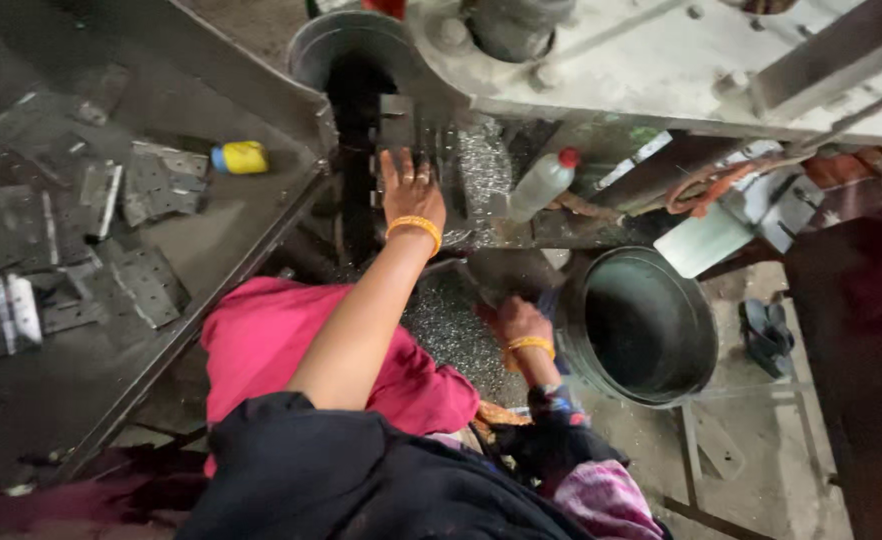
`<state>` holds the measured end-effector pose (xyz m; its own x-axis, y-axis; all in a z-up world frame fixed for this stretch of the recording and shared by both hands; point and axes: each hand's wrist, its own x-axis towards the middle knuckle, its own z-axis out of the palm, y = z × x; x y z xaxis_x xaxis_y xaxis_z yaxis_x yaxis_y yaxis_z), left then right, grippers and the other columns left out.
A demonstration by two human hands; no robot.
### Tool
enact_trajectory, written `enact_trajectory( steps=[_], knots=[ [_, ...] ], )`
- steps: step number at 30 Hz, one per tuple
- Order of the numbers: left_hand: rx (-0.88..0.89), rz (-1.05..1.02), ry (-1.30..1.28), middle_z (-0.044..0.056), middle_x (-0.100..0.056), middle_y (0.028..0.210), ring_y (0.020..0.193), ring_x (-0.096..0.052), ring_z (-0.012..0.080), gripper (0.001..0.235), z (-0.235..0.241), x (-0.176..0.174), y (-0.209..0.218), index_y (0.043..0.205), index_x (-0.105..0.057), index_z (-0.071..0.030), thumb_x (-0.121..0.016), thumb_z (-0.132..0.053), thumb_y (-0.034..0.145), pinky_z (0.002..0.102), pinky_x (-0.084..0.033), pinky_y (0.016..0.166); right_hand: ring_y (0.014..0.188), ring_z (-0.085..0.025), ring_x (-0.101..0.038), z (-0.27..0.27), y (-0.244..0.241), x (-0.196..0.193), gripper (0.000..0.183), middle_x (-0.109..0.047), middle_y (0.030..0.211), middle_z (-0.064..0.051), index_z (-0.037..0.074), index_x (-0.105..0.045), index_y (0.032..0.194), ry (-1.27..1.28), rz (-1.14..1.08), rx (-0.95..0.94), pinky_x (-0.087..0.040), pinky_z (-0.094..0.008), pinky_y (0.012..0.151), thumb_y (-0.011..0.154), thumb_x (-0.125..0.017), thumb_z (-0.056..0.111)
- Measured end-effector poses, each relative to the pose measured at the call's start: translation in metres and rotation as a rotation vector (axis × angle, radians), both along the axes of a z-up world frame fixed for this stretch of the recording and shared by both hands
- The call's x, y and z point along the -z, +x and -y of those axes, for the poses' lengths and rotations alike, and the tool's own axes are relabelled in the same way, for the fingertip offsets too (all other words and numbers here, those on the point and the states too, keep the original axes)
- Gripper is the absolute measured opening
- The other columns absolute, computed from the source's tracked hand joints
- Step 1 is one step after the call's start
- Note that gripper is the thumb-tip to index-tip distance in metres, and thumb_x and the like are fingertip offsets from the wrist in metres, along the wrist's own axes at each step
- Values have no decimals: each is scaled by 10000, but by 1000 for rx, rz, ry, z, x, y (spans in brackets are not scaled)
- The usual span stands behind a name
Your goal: The person picks up metal hinges from a tray and places them into a stamping machine one by one to process them.
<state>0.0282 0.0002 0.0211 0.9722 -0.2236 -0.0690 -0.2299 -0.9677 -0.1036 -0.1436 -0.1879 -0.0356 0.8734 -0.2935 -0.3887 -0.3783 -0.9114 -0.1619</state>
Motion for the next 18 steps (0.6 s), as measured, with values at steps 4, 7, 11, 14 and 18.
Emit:
enact_trajectory(
  steps=[4,7,11,14,18],
  knots=[
    [3,16,101,18,-300,1660,1557,-117,328,547,6,-5,-5,1554,-412,-119,-342,-209,1020,657,77,1188,1039,-414,-710,10,0,32,713,-741,1067,-211,81,-750,1071,-52,-26,-20,-572,-510,856,893,-579,750],
    [28,-18,67,51,-309,1665,1559,-111,363,567,-1,-6,-4,1560,-415,-138,-362,-218,1001,680,65,1168,1040,-425,-690,9,-12,51,695,-747,1049,-214,77,-766,1012,95,184,-63,-543,-519,885,875,-597,736],
    [35,35,-45,21,-309,1638,1563,-69,365,568,-4,0,13,1556,-398,-196,-349,-209,990,685,85,1179,1044,-422,-693,5,5,14,679,-727,1078,-230,102,-747,1107,128,4,18,-551,-511,874,853,-594,713],
    [5,-73,22,3,-265,1692,1576,-62,337,509,3,5,26,1517,-459,-167,-339,-201,1024,692,75,1183,1055,-408,-705,5,16,-4,703,-729,1077,-235,85,-756,1085,41,-95,-4,-561,-497,880,870,-582,732],
    [-30,-37,5,20,-303,1665,1569,-77,336,534,10,3,33,1533,-455,-131,-361,-211,1014,678,76,1190,998,-428,-703,-5,-16,30,670,-738,1006,-229,66,-748,996,98,85,-7,-540,-514,857,881,-583,705]
  ],
)
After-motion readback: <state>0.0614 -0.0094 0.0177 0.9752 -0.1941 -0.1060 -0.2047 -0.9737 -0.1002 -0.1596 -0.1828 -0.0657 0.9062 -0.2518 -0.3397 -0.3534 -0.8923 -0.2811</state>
